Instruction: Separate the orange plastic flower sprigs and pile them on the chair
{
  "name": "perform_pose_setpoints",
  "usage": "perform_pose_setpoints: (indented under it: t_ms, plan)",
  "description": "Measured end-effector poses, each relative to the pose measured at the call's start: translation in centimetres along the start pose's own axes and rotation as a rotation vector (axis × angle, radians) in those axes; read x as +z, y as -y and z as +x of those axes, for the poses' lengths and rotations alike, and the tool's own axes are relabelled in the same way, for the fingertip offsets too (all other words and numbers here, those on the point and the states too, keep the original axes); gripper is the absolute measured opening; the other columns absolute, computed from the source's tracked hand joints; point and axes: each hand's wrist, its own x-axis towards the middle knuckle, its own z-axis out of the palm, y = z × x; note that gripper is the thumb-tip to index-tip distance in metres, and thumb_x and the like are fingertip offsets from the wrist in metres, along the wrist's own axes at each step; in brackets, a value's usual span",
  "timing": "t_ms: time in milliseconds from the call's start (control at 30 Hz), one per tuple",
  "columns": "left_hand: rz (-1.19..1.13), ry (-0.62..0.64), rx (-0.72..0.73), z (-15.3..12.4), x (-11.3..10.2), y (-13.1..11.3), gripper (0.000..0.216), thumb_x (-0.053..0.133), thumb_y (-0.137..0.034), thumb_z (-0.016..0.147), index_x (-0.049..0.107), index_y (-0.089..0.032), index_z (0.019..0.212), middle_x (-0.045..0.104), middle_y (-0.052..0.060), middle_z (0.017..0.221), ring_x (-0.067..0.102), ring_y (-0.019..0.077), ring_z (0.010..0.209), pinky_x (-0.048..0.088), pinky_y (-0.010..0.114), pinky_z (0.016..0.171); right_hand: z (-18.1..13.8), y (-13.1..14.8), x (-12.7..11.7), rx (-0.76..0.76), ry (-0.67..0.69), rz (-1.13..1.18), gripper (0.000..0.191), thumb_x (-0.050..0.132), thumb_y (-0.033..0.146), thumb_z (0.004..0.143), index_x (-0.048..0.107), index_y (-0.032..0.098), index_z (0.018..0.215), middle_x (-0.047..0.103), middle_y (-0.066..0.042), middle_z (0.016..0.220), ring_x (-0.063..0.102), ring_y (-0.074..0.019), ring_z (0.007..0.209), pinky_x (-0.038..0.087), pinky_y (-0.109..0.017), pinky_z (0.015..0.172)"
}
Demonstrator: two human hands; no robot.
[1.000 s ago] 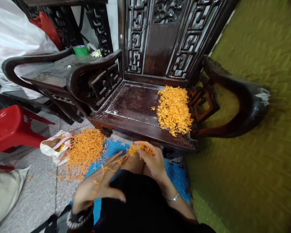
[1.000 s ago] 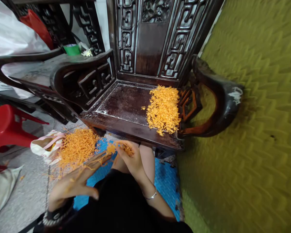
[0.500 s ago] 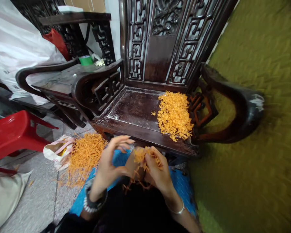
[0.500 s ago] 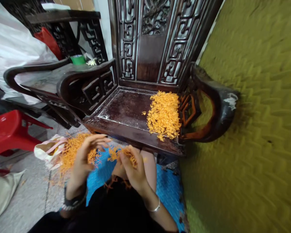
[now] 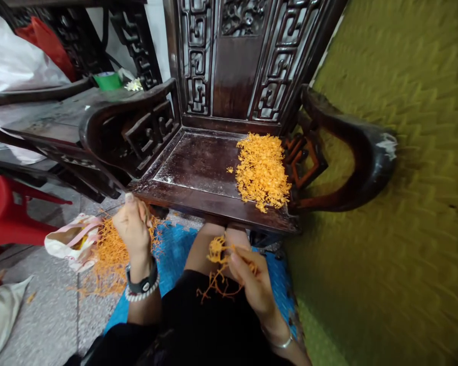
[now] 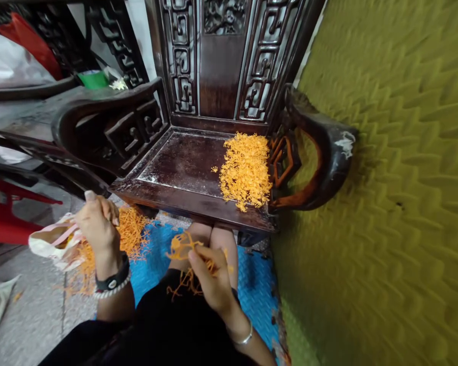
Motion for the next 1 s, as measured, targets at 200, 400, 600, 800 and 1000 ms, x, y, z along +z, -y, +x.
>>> perform_pose_setpoints:
  t_ms: [200, 400, 600, 800, 1000]
  plan:
    - [-0.077, 0.628, -0.116, -5.4, 1.9, -1.6, 0.044, 0.040, -0.060, 0.092, 0.057, -0.019, 0.095, 0.064, 0.003, 0.075, 0.055, 0.0129, 0.058, 0.043, 0.025, 0.055, 2.0, 0.9, 0.8, 0.024, -0.008, 0.041, 0.050, 0.054, 0.051, 0.089, 0.040, 0.020, 0.052, 0.034, 0.004, 0.050, 0.030, -0.0089, 0.047, 0.023, -0.026, 0.045]
    - [0.252, 0.453, 0.269, -6.9, 2.8, -0.8, 0.034, 0.041, -0.021, 0.097, 0.041, -0.020, 0.063, 0.041, -0.004, 0.051, 0.038, 0.0100, 0.045, 0.028, 0.026, 0.049, 1.3, 1.4, 1.4, -0.015, 0.045, -0.014, 0.046, 0.051, 0.048, 0.091, 0.046, 0.019, 0.055, 0.039, 0.003, 0.049, 0.034, -0.0086, 0.046, 0.027, -0.025, 0.045]
    - [0.309, 0.354, 0.595, -6.4, 1.9, -0.9, 0.034, 0.040, -0.019, 0.095, 0.041, -0.021, 0.061, 0.041, -0.002, 0.052, 0.038, 0.0132, 0.049, 0.027, 0.029, 0.051, -0.2, 2.1, 1.7, -0.112, 0.095, -0.160, 0.042, 0.048, 0.033, 0.093, 0.044, 0.018, 0.054, 0.038, 0.004, 0.046, 0.035, -0.0072, 0.042, 0.026, -0.025, 0.046]
    - [0.444, 0.005, 0.203, -2.6, -2.0, -1.4, 0.054, 0.021, -0.042, 0.099, 0.035, -0.028, 0.049, 0.029, -0.004, 0.048, 0.031, 0.0129, 0.045, 0.028, 0.026, 0.038, -3.1, 0.6, 0.0, -0.183, 0.068, -0.164, 0.050, 0.051, 0.035, 0.090, 0.036, 0.019, 0.046, 0.029, 0.004, 0.043, 0.029, -0.0090, 0.041, 0.024, -0.028, 0.047]
    - [0.195, -0.081, -0.180, 0.7, -6.8, -1.7, 0.048, 0.040, -0.034, 0.098, 0.044, -0.016, 0.054, 0.040, -0.006, 0.051, 0.039, 0.0054, 0.049, 0.029, 0.023, 0.047, -1.4, -1.6, -1.8, 0.022, -0.131, 0.057, 0.044, 0.059, 0.064, 0.078, 0.058, 0.020, 0.072, 0.041, 0.001, 0.058, 0.035, -0.0116, 0.050, 0.031, -0.026, 0.047]
